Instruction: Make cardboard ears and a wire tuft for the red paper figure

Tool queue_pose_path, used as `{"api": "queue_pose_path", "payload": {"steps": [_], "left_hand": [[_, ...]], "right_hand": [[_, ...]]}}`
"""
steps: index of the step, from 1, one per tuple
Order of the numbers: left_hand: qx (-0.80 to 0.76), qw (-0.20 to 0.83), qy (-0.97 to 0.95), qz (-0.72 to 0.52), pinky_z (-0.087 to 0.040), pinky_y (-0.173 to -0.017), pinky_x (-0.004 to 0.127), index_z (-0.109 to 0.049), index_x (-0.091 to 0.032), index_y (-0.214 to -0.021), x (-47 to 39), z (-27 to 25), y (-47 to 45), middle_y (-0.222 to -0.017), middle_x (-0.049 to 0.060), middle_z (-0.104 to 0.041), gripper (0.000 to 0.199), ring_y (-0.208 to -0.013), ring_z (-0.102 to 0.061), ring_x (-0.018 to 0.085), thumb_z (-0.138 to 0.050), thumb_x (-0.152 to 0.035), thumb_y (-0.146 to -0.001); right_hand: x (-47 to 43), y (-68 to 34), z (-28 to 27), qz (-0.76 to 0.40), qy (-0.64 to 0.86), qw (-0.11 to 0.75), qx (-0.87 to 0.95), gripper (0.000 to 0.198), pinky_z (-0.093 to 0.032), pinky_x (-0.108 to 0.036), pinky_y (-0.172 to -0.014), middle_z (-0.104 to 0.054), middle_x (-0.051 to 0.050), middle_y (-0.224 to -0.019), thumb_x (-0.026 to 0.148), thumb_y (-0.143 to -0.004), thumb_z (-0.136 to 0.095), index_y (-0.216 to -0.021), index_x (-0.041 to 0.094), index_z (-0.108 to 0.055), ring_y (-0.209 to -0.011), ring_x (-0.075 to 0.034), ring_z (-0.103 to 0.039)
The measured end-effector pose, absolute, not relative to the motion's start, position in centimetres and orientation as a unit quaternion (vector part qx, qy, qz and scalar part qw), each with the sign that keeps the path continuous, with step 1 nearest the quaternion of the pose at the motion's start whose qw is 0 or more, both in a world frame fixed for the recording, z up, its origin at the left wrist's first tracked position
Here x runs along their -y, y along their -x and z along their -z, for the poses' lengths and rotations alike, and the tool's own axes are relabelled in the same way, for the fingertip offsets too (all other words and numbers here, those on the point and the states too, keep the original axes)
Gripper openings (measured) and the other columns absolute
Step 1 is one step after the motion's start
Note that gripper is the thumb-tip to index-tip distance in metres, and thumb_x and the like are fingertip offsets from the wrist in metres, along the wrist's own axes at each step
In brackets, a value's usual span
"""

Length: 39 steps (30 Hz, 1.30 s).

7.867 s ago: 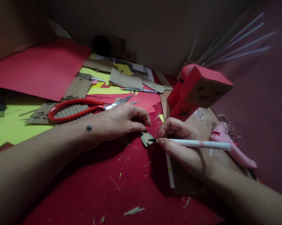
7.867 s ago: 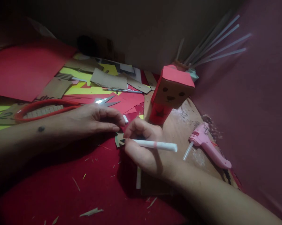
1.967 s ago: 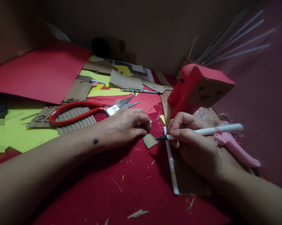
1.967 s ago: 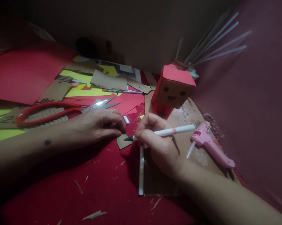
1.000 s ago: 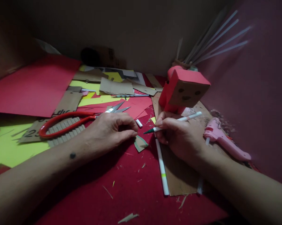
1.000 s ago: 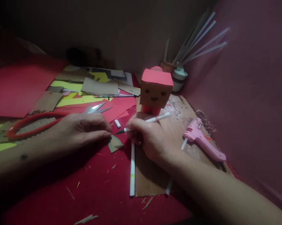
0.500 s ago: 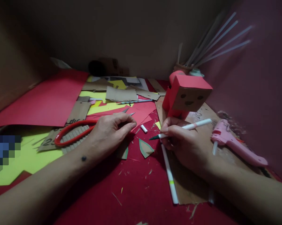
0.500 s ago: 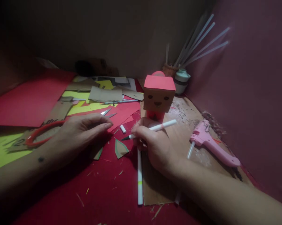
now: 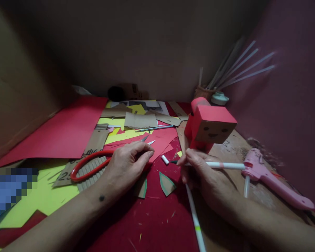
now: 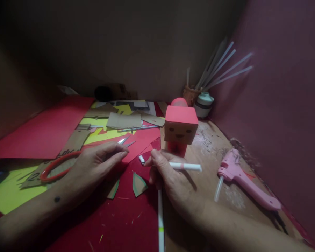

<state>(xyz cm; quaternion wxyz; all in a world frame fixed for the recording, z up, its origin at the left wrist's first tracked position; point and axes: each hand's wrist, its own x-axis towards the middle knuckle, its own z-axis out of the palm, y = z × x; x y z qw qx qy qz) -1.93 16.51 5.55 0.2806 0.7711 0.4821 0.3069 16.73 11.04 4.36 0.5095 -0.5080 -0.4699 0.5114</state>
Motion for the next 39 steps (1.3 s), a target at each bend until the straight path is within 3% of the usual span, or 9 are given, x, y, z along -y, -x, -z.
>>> {"api": "queue_pose_path", "payload": {"steps": [7, 10, 18, 26, 39], "left_hand": [[-0.378, 0.224, -0.855, -0.276, -0.045, -0.074, 0.034, -0.065, -0.022, -0.081, -16.5, -5.1, 2.1, -0.079, 0.002, -0.066, 0.015, -0.075, -0.056, 0.017, -0.051, -0.025, -0.086], [-0.305, 0.213, -0.897, -0.24, -0.042, -0.078, 0.035, -0.065, -0.022, -0.079, -15.9, -4.9, 1.8, -0.077, 0.0, -0.064, 0.016, -0.072, -0.053, 0.014, -0.051, -0.021, -0.087], [-0.274, 0.157, -0.935, -0.159, -0.035, -0.075, 0.038, -0.059, -0.017, -0.079, -15.0, -4.0, 1.1, -0.084, 0.004, -0.058, 0.018, -0.075, -0.05, 0.018, -0.049, -0.027, -0.09], [-0.271, 0.167, -0.936, -0.15, -0.032, -0.07, 0.035, -0.058, -0.018, -0.08, -14.8, -3.7, 1.0, -0.084, 0.005, -0.055, 0.022, -0.074, -0.048, 0.019, -0.041, -0.024, -0.093], [-0.262, 0.165, -0.934, -0.179, -0.031, -0.068, 0.034, -0.059, -0.018, -0.083, -15.0, -3.3, 1.0, -0.084, 0.003, -0.056, 0.017, -0.072, -0.046, 0.018, -0.046, -0.024, -0.092]], "right_hand": [[-11.0, -17.5, -4.0, -0.539, 0.511, 0.494, 0.453, 0.003, -0.022, -0.023, -0.042, -0.047, 0.006, -0.049, 0.021, -0.076, -0.059, -0.074, 0.02, -0.058, -0.044, -0.009, -0.036], [-10.8, -17.8, -4.3, -0.517, 0.519, 0.477, 0.486, 0.007, -0.021, -0.023, -0.043, -0.043, 0.005, -0.05, 0.015, -0.07, -0.057, -0.064, 0.019, -0.054, -0.047, -0.009, -0.033], [-10.3, -17.6, -4.4, -0.478, 0.527, 0.413, 0.568, 0.01, -0.026, -0.02, -0.043, -0.046, 0.004, -0.053, 0.013, -0.067, -0.053, -0.06, 0.018, -0.05, -0.048, -0.008, -0.038], [-10.1, -17.5, -4.2, -0.438, 0.535, 0.385, 0.612, 0.009, -0.025, -0.021, -0.041, -0.044, 0.005, -0.054, 0.012, -0.065, -0.049, -0.061, 0.019, -0.047, -0.049, -0.008, -0.036], [-10.1, -17.6, -4.4, -0.43, 0.542, 0.35, 0.631, 0.007, -0.024, -0.021, -0.039, -0.041, 0.006, -0.051, 0.014, -0.064, -0.049, -0.061, 0.02, -0.046, -0.046, -0.008, -0.034]]}}
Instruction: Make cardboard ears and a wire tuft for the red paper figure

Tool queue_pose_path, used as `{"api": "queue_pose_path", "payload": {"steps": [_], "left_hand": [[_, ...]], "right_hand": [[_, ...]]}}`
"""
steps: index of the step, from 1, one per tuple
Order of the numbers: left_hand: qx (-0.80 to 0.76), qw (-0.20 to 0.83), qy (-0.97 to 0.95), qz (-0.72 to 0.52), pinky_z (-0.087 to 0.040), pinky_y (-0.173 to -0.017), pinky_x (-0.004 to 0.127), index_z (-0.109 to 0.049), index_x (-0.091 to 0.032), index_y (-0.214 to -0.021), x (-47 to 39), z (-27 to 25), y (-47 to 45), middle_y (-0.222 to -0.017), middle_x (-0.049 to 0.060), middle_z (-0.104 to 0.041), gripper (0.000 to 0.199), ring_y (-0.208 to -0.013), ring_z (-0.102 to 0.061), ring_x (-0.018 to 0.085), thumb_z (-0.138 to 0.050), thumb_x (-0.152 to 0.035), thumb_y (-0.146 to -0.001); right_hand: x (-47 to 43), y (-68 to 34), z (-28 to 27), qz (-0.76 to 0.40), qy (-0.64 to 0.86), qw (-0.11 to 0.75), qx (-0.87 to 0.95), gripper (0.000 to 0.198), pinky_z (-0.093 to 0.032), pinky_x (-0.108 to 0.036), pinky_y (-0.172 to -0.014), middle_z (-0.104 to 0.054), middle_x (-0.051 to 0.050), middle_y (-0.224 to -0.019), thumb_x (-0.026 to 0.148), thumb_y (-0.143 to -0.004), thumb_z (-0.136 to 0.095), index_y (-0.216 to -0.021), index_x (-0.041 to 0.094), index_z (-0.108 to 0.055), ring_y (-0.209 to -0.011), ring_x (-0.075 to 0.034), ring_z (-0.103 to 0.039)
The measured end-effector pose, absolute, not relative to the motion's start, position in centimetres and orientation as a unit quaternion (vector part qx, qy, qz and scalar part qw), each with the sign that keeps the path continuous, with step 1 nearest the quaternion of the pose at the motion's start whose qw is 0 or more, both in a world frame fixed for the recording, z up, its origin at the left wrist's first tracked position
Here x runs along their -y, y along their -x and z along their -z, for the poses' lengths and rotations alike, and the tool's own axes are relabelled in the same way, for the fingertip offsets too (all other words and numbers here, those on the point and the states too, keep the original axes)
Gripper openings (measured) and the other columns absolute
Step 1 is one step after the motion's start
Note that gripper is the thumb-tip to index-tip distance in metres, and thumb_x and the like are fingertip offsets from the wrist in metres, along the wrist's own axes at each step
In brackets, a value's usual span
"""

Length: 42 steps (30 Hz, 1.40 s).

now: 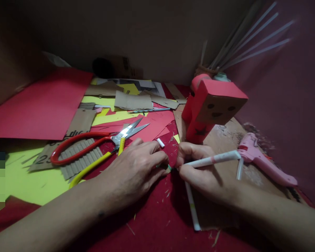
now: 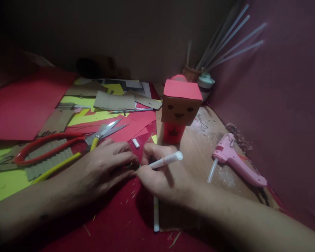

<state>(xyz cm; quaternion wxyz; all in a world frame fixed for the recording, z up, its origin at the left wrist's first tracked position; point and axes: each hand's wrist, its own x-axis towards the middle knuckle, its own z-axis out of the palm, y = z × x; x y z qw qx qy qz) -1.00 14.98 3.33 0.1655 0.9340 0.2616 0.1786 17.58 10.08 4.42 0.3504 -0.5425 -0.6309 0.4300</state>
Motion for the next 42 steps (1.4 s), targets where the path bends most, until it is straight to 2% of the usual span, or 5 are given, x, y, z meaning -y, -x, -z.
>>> {"api": "queue_pose_path", "payload": {"steps": [15, 21, 27, 33, 42], "left_hand": [[-0.273, 0.17, -0.935, -0.152, -0.034, -0.07, 0.035, -0.061, -0.017, -0.088, -14.89, -3.86, 1.07, -0.087, 0.004, -0.057, 0.016, -0.075, -0.049, 0.019, -0.047, -0.024, -0.091], [-0.277, 0.162, -0.935, -0.15, -0.034, -0.07, 0.035, -0.059, -0.018, -0.084, -14.8, -3.88, 0.99, -0.085, 0.004, -0.057, 0.016, -0.074, -0.049, 0.019, -0.047, -0.024, -0.092], [-0.28, 0.164, -0.931, -0.165, -0.036, -0.073, 0.035, -0.055, -0.017, -0.091, -14.78, -3.69, 0.95, -0.088, 0.003, -0.059, 0.009, -0.077, -0.05, 0.019, -0.049, -0.024, -0.091], [-0.29, 0.164, -0.926, -0.18, -0.036, -0.07, 0.034, -0.049, -0.019, -0.085, -14.49, -3.69, 1.13, -0.081, 0.001, -0.056, 0.006, -0.07, -0.048, 0.017, -0.05, -0.023, -0.09], [-0.31, 0.18, -0.919, -0.162, -0.037, -0.071, 0.034, -0.049, -0.02, -0.087, -14.68, -3.76, 1.01, -0.083, 0.001, -0.058, 0.006, -0.072, -0.048, 0.017, -0.052, -0.025, -0.089]], "right_hand": [[-10.09, -17.46, -4.09, -0.42, 0.542, 0.353, 0.636, 0.007, -0.026, -0.021, -0.04, -0.044, 0.005, -0.053, 0.013, -0.066, -0.05, -0.063, 0.02, -0.048, -0.048, -0.008, -0.036], [-10.2, -17.62, -3.47, -0.425, 0.536, 0.368, 0.63, 0.01, -0.027, -0.021, -0.041, -0.046, 0.005, -0.056, 0.01, -0.068, -0.051, -0.067, 0.02, -0.049, -0.049, -0.008, -0.038], [-10.16, -17.75, -3.67, -0.416, 0.535, 0.359, 0.642, 0.012, -0.026, -0.021, -0.043, -0.047, 0.006, -0.059, 0.007, -0.071, -0.051, -0.068, 0.02, -0.05, -0.05, -0.007, -0.038], [-10.21, -17.84, -3.65, -0.42, 0.522, 0.368, 0.645, 0.013, -0.027, -0.021, -0.044, -0.047, 0.006, -0.061, 0.006, -0.072, -0.051, -0.071, 0.019, -0.051, -0.052, -0.007, -0.039], [-10.27, -17.78, -3.47, -0.432, 0.526, 0.372, 0.631, 0.013, -0.028, -0.021, -0.045, -0.049, 0.005, -0.063, 0.006, -0.073, -0.053, -0.071, 0.019, -0.052, -0.052, -0.007, -0.04]]}}
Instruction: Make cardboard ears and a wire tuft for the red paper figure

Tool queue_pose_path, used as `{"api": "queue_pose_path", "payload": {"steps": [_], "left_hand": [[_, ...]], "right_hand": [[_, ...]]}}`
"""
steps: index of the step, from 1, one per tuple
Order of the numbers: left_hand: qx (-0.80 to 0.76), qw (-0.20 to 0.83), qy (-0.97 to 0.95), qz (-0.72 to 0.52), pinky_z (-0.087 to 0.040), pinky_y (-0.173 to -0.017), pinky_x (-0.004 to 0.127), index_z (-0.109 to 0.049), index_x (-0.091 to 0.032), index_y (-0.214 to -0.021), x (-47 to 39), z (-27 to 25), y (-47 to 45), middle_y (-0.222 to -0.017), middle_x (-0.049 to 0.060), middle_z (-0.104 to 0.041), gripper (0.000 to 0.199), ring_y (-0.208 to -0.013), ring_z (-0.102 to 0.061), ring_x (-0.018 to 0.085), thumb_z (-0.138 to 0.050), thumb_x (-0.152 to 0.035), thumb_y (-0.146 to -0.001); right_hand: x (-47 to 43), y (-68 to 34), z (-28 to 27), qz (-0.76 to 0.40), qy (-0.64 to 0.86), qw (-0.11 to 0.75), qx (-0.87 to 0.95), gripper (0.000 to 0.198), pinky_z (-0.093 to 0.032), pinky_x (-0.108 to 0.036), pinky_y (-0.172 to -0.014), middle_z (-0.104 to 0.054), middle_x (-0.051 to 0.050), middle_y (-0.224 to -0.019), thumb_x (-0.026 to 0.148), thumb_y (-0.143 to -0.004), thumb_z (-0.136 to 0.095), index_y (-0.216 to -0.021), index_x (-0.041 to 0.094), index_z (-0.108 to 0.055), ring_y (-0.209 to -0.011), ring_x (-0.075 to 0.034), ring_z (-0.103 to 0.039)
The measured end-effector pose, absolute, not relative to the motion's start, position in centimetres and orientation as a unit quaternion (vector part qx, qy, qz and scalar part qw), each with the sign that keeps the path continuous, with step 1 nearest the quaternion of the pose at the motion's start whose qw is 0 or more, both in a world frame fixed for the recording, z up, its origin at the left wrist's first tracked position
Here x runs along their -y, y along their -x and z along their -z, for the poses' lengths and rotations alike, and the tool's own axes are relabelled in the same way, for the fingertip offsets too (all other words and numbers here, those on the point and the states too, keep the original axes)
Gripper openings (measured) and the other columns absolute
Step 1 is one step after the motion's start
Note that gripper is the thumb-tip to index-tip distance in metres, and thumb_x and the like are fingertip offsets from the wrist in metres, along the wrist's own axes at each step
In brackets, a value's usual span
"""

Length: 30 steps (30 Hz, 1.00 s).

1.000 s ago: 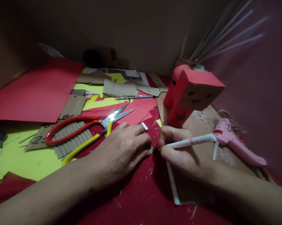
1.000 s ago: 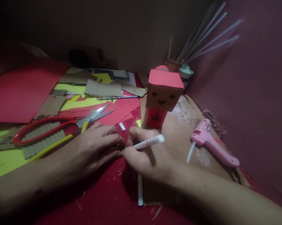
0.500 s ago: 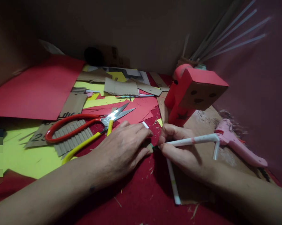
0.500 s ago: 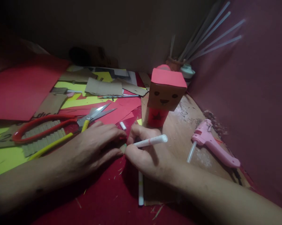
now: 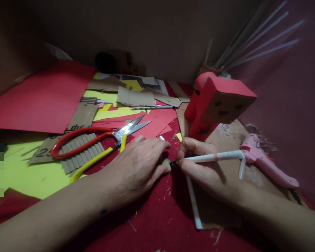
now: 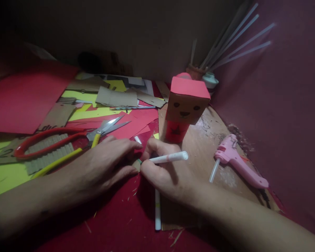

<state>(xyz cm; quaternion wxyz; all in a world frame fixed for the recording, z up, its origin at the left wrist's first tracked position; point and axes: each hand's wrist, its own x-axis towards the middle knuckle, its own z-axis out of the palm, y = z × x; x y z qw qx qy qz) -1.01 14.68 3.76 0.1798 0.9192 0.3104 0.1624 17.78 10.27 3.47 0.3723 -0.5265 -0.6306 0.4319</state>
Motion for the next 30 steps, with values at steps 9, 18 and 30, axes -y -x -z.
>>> {"api": "queue_pose_path", "payload": {"steps": [9, 18, 30], "left_hand": [[-0.32, 0.181, -0.918, -0.147, -0.036, -0.068, 0.034, -0.049, -0.019, -0.087, -14.62, -4.0, 0.85, -0.083, 0.002, -0.058, 0.007, -0.072, -0.048, 0.018, -0.05, -0.025, -0.089], [-0.324, 0.182, -0.917, -0.144, -0.036, -0.066, 0.033, -0.047, -0.02, -0.086, -14.51, -3.87, 0.88, -0.083, 0.002, -0.057, 0.008, -0.071, -0.047, 0.018, -0.051, -0.026, -0.089], [-0.339, 0.192, -0.91, -0.142, -0.036, -0.063, 0.033, -0.049, -0.019, -0.098, -14.42, -3.87, 0.91, -0.086, 0.002, -0.058, 0.013, -0.074, -0.048, 0.02, -0.052, -0.028, -0.09]], "right_hand": [[-10.32, -17.56, -3.9, -0.428, 0.536, 0.361, 0.632, 0.013, -0.028, -0.021, -0.045, -0.049, 0.005, -0.062, 0.006, -0.073, -0.051, -0.071, 0.019, -0.05, -0.052, -0.007, -0.041], [-10.45, -17.4, -3.97, -0.409, 0.548, 0.357, 0.636, 0.012, -0.029, -0.02, -0.043, -0.048, 0.005, -0.06, 0.007, -0.071, -0.05, -0.069, 0.019, -0.051, -0.051, -0.008, -0.041], [-10.53, -17.32, -3.88, -0.4, 0.552, 0.359, 0.637, 0.012, -0.031, -0.018, -0.043, -0.048, 0.005, -0.059, 0.006, -0.072, -0.052, -0.071, 0.018, -0.053, -0.052, -0.007, -0.042]]}}
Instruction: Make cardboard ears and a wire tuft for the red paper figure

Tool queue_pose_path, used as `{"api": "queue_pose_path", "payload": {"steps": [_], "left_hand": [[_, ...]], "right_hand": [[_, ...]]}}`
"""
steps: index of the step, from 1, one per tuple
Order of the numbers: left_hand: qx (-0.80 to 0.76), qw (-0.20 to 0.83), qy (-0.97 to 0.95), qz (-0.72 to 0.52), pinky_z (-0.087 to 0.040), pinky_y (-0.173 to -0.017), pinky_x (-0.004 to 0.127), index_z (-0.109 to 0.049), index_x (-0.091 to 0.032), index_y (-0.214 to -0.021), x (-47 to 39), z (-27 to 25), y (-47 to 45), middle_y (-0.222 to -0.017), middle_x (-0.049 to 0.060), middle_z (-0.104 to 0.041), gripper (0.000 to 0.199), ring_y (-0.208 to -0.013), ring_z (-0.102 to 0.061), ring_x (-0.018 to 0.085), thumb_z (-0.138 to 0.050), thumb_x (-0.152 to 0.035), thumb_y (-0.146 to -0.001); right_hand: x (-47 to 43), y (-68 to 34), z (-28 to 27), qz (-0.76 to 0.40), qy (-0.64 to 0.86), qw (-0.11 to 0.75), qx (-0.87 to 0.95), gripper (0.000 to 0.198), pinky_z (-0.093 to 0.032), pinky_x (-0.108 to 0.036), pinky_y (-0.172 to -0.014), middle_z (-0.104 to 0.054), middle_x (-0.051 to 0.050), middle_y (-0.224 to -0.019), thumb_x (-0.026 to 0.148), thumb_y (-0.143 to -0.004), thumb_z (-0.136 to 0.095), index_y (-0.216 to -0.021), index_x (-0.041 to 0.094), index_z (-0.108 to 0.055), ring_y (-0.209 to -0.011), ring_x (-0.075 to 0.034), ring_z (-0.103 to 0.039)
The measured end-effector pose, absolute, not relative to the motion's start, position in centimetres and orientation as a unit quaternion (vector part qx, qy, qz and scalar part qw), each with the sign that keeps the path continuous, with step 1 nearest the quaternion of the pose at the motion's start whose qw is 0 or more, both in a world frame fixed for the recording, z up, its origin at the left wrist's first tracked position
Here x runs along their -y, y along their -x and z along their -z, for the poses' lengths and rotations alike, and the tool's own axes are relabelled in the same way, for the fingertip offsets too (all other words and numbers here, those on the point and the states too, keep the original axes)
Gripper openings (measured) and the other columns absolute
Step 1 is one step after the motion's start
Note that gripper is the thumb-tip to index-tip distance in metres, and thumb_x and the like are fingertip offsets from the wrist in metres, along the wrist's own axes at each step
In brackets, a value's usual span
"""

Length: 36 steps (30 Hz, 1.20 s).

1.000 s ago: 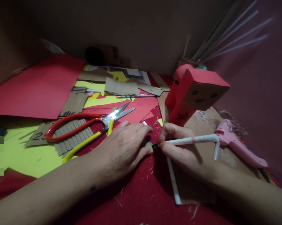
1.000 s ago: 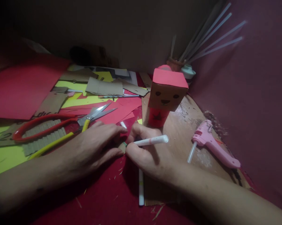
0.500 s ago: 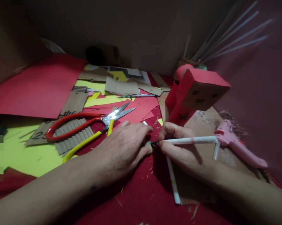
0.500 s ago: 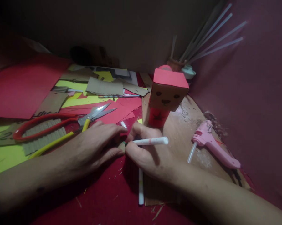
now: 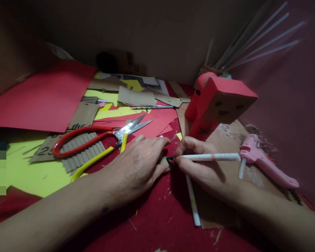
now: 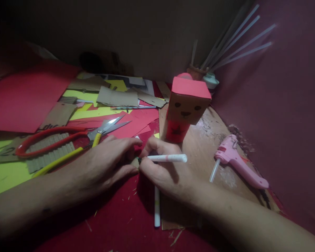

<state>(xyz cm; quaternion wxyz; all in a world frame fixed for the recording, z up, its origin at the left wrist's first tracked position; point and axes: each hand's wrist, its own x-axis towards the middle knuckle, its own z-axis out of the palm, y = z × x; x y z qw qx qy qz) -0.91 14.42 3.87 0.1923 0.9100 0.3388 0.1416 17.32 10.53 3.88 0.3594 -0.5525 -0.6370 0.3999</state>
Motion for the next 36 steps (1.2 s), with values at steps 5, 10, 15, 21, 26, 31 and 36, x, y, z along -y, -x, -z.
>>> {"api": "queue_pose_path", "payload": {"steps": [5, 10, 15, 21, 26, 31, 36], "left_hand": [[-0.335, 0.192, -0.91, -0.148, -0.036, -0.063, 0.033, -0.048, -0.019, -0.095, -14.52, -3.73, 0.93, -0.087, 0.002, -0.058, 0.011, -0.075, -0.047, 0.02, -0.053, -0.027, -0.089], [-0.334, 0.185, -0.912, -0.149, -0.036, -0.063, 0.032, -0.048, -0.02, -0.093, -14.63, -3.72, 0.89, -0.086, 0.002, -0.058, 0.011, -0.073, -0.047, 0.02, -0.052, -0.028, -0.089], [-0.336, 0.184, -0.912, -0.146, -0.037, -0.063, 0.032, -0.048, -0.02, -0.097, -14.56, -3.86, 0.91, -0.088, 0.003, -0.059, 0.012, -0.075, -0.049, 0.02, -0.052, -0.028, -0.09], [-0.336, 0.176, -0.913, -0.151, -0.038, -0.06, 0.031, -0.048, -0.02, -0.096, -14.58, -3.8, 0.9, -0.086, 0.002, -0.06, 0.013, -0.073, -0.051, 0.019, -0.052, -0.031, -0.09], [-0.331, 0.183, -0.913, -0.152, -0.037, -0.06, 0.031, -0.048, -0.019, -0.095, -14.53, -3.89, 0.86, -0.086, 0.002, -0.059, 0.012, -0.073, -0.051, 0.019, -0.053, -0.029, -0.09], [-0.343, 0.181, -0.911, -0.138, -0.035, -0.06, 0.032, -0.048, -0.019, -0.093, -14.54, -4.15, 0.85, -0.085, 0.003, -0.058, 0.01, -0.073, -0.049, 0.02, -0.053, -0.027, -0.089], [-0.341, 0.187, -0.91, -0.145, -0.035, -0.062, 0.033, -0.048, -0.02, -0.094, -14.52, -4.01, 0.97, -0.085, 0.003, -0.057, 0.01, -0.074, -0.048, 0.021, -0.052, -0.028, -0.089]], "right_hand": [[-10.55, -17.43, -3.71, -0.4, 0.543, 0.367, 0.641, 0.011, -0.031, -0.017, -0.043, -0.049, 0.005, -0.059, 0.007, -0.074, -0.053, -0.073, 0.018, -0.054, -0.053, -0.007, -0.042], [-10.57, -17.56, -3.52, -0.405, 0.54, 0.368, 0.639, 0.011, -0.031, -0.017, -0.043, -0.05, 0.005, -0.059, 0.007, -0.075, -0.054, -0.072, 0.018, -0.054, -0.053, -0.007, -0.043], [-10.62, -17.42, -3.56, -0.405, 0.537, 0.369, 0.642, 0.011, -0.031, -0.018, -0.045, -0.05, 0.005, -0.06, 0.008, -0.076, -0.055, -0.072, 0.018, -0.053, -0.054, -0.008, -0.043], [-10.62, -17.26, -3.66, -0.408, 0.537, 0.372, 0.637, 0.01, -0.034, -0.019, -0.048, -0.052, 0.004, -0.062, 0.009, -0.077, -0.054, -0.072, 0.018, -0.054, -0.056, -0.009, -0.046], [-10.63, -17.36, -3.52, -0.399, 0.535, 0.374, 0.645, 0.011, -0.033, -0.019, -0.047, -0.052, 0.004, -0.062, 0.008, -0.076, -0.054, -0.072, 0.018, -0.053, -0.056, -0.008, -0.046], [-10.5, -17.48, -3.65, -0.398, 0.54, 0.368, 0.644, 0.014, -0.032, -0.018, -0.046, -0.049, 0.005, -0.06, 0.005, -0.073, -0.052, -0.071, 0.018, -0.052, -0.055, -0.008, -0.043], [-10.49, -17.5, -3.83, -0.4, 0.531, 0.372, 0.648, 0.015, -0.032, -0.019, -0.047, -0.049, 0.005, -0.061, 0.004, -0.072, -0.052, -0.069, 0.018, -0.051, -0.055, -0.008, -0.042]]}}
